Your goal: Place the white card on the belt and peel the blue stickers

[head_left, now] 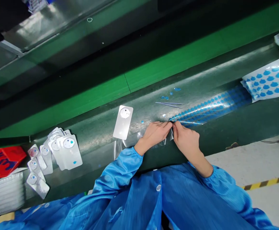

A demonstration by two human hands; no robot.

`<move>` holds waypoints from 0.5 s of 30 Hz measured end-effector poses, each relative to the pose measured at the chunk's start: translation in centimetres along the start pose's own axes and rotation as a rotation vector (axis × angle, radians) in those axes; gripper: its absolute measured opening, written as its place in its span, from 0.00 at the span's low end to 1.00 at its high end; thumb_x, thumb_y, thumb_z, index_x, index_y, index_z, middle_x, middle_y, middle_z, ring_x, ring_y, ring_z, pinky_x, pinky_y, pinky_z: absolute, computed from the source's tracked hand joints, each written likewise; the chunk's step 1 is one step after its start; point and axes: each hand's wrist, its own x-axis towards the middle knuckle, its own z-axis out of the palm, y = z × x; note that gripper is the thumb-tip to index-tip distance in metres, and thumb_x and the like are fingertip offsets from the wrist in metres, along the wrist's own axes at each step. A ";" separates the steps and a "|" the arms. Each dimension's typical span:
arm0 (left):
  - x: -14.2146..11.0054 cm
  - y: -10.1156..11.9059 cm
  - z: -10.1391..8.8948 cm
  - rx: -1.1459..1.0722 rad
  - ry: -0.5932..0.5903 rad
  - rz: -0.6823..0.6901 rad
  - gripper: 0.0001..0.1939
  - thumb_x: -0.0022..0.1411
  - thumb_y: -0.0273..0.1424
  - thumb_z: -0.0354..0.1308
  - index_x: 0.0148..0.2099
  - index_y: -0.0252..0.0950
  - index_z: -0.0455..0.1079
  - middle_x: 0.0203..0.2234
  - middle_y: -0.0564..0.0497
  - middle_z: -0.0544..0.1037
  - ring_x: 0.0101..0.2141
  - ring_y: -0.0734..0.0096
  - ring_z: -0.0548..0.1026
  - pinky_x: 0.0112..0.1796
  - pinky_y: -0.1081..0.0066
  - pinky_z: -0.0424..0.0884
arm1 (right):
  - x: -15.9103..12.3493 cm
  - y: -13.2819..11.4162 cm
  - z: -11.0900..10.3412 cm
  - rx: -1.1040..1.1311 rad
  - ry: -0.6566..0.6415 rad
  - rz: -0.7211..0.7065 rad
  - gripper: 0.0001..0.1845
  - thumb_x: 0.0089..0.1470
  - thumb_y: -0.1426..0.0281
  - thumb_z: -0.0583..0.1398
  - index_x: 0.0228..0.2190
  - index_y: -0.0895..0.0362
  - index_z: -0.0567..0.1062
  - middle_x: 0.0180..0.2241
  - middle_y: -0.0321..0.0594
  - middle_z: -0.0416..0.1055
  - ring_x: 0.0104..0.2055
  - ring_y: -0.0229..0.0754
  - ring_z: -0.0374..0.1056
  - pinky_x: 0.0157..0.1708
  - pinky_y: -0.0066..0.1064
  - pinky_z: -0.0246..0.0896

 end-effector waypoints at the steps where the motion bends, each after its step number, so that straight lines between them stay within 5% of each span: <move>1: 0.0 0.0 0.0 -0.002 -0.006 -0.005 0.13 0.85 0.25 0.51 0.50 0.39 0.77 0.37 0.47 0.87 0.39 0.60 0.88 0.42 0.65 0.76 | 0.0 -0.1 -0.1 -0.003 -0.013 0.007 0.16 0.84 0.66 0.56 0.45 0.57 0.81 0.34 0.43 0.84 0.25 0.39 0.66 0.32 0.36 0.33; 9: 0.2 0.8 -2.0 0.023 -0.110 -0.202 0.16 0.89 0.33 0.47 0.56 0.40 0.77 0.39 0.45 0.90 0.40 0.56 0.89 0.42 0.64 0.76 | 0.1 0.2 -0.9 0.001 -0.069 0.000 0.15 0.85 0.64 0.56 0.49 0.56 0.81 0.34 0.44 0.83 0.27 0.44 0.71 0.31 0.37 0.38; 15: 0.2 1.0 -4.9 0.035 -0.213 -0.401 0.20 0.90 0.37 0.43 0.65 0.38 0.75 0.42 0.39 0.91 0.42 0.45 0.90 0.43 0.58 0.79 | -0.3 1.6 -1.3 0.175 0.183 -0.270 0.21 0.84 0.68 0.49 0.45 0.57 0.80 0.38 0.53 0.83 0.43 0.56 0.78 0.40 0.38 0.61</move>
